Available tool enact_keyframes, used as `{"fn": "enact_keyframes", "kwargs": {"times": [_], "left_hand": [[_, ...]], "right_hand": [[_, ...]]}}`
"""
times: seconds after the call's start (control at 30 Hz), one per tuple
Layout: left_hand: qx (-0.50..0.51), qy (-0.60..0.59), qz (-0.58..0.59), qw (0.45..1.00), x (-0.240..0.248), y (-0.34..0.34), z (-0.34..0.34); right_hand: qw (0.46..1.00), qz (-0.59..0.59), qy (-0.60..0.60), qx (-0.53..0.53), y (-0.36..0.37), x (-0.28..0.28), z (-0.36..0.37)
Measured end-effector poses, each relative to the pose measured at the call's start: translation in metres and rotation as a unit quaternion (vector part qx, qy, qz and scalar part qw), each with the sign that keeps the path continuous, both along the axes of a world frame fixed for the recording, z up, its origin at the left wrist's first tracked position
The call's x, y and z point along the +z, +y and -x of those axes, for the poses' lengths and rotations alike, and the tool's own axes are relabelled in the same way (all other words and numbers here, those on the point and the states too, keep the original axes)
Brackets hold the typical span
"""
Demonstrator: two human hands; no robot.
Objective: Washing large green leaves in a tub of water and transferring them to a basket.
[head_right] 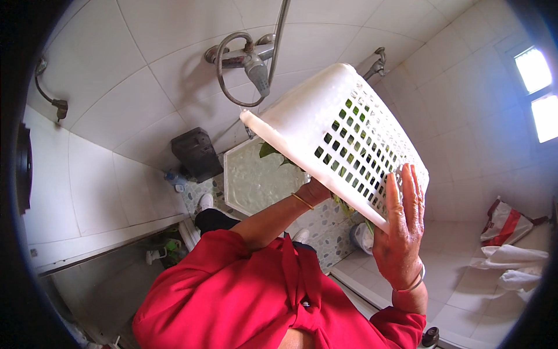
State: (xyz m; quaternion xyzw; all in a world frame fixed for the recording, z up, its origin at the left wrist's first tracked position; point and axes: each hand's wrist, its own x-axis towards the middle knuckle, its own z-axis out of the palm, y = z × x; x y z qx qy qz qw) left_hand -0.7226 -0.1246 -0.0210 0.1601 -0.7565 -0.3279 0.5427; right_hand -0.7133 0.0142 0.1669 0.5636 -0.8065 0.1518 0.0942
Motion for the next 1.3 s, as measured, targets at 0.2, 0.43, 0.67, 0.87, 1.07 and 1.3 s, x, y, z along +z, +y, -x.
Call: {"fn": "enact_keyframes", "kwargs": {"times": [0.2, 0.43, 0.67, 0.87, 1.07, 1.3], "left_hand": [[0.031, 0.022, 0.005, 0.999, -0.008, 0.003, 0.001], [0.013, 0.006, -0.022, 1.0, 0.0, 0.003, -0.01], [0.019, 0.031, -0.018, 0.999, 0.002, 0.002, -0.017], [0.015, 0.036, -0.033, 0.999, -0.013, 0.003, -0.014], [-0.017, 0.048, -0.084, 0.995, -0.022, 0.005, -0.015], [-0.06, 0.063, -0.155, 0.984, -0.032, 0.008, -0.011]], "right_hand": [[1.0, 0.002, -0.003, -0.002, 0.002, -0.001, -0.003], [1.0, 0.0, -0.001, 0.002, 0.003, -0.003, -0.006], [1.0, -0.005, -0.005, -0.001, 0.003, -0.005, -0.011], [1.0, 0.005, -0.005, 0.005, 0.001, -0.006, -0.015], [1.0, 0.01, 0.006, 0.007, 0.0, -0.006, -0.017], [1.0, 0.003, 0.001, 0.006, -0.001, -0.01, -0.018]]}}
